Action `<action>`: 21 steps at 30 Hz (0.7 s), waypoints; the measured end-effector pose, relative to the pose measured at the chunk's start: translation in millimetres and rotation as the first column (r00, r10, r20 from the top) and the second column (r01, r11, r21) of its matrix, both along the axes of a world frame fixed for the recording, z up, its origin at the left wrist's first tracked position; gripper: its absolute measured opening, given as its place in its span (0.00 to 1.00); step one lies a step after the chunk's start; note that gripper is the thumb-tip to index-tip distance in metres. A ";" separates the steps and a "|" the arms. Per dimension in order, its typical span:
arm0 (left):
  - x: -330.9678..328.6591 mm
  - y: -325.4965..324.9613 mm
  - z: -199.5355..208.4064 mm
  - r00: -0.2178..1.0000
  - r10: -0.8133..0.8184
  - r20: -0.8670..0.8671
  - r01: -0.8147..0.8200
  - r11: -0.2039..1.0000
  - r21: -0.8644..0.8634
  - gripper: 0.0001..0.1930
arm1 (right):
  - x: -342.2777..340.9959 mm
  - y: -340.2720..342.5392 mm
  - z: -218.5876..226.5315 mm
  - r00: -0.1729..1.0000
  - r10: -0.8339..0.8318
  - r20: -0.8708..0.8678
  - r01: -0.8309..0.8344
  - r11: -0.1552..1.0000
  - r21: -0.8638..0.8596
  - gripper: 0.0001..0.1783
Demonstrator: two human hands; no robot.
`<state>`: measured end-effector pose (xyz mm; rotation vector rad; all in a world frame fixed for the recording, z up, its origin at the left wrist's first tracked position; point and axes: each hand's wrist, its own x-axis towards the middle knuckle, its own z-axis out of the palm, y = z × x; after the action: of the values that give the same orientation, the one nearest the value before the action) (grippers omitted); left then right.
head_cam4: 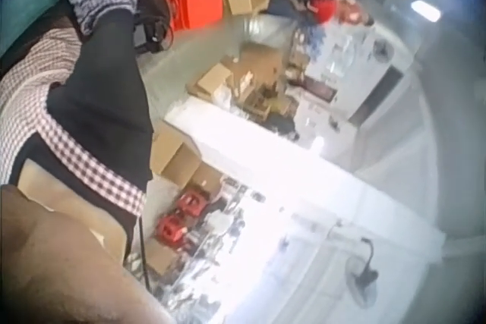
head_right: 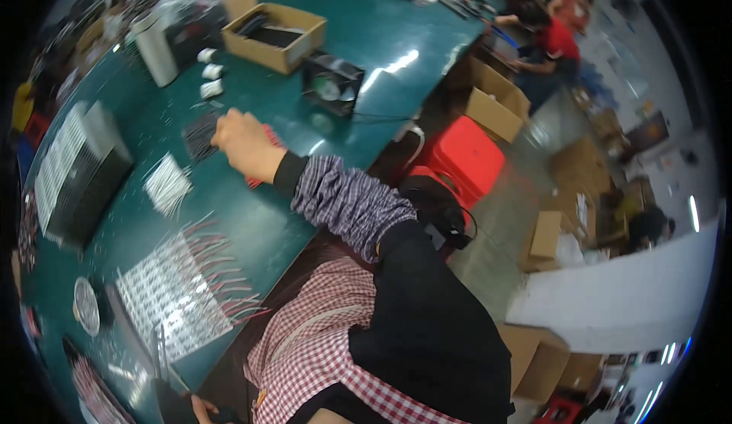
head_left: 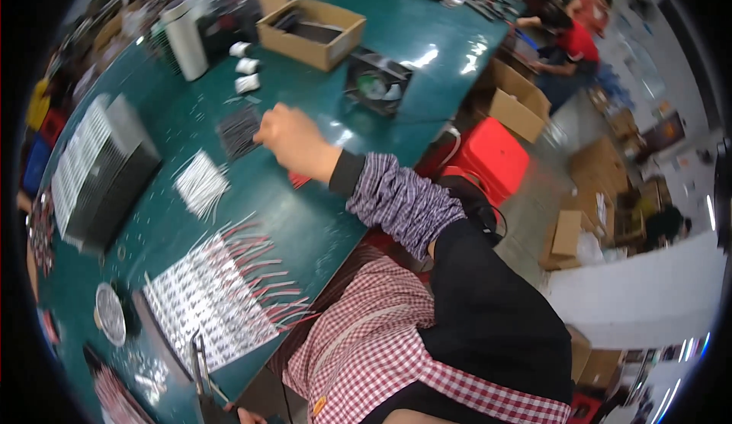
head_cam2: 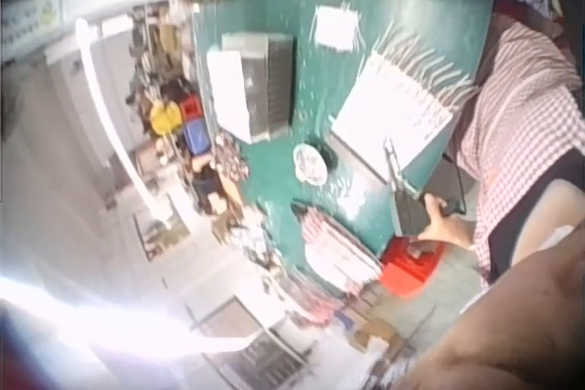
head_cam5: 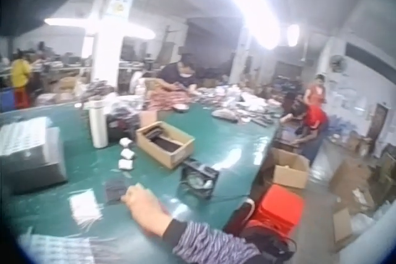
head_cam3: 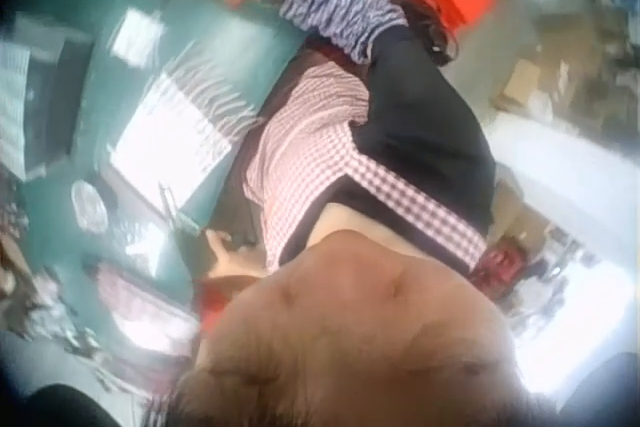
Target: The person solders wires onto a circuit board panel using a soldering tool, positions and straightens wires across the board by hand and with a stick, and solders more wires onto the panel.
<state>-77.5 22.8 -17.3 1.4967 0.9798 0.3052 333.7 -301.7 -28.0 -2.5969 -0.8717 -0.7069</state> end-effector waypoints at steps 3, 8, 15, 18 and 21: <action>22.8 -26.0 20.6 0.990 -0.135 -0.030 0.138 0.953 0.268 0.08 | -27.9 -24.9 -11.2 0.999 -0.054 0.007 0.054 0.998 -0.038 0.06; 36.4 -29.1 19.3 0.968 -0.250 0.006 0.196 0.773 0.603 0.04 | -45.5 -43.5 -25.7 0.987 -0.119 0.111 0.116 0.993 0.034 0.03; 24.3 -24.3 3.6 0.977 -0.194 -0.088 0.204 0.733 0.649 0.07 | -44.3 -37.9 -37.2 0.974 -0.164 0.154 0.162 0.987 0.024 0.01; 20.8 -20.2 -5.3 0.974 -0.210 -0.081 0.213 0.745 0.632 0.08 | -45.8 -35.0 -37.5 0.972 -0.165 0.165 0.157 0.986 0.060 0.02; 24.1 -26.7 -1.0 1.000 0.003 0.011 -0.008 0.898 0.439 0.08 | -45.2 -34.5 -38.5 0.965 -0.183 0.186 0.170 0.982 0.084 0.02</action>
<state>-53.4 -3.9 -18.3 1.8995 0.9459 0.5668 288.4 -336.2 -66.6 -2.5990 -0.6605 -1.0345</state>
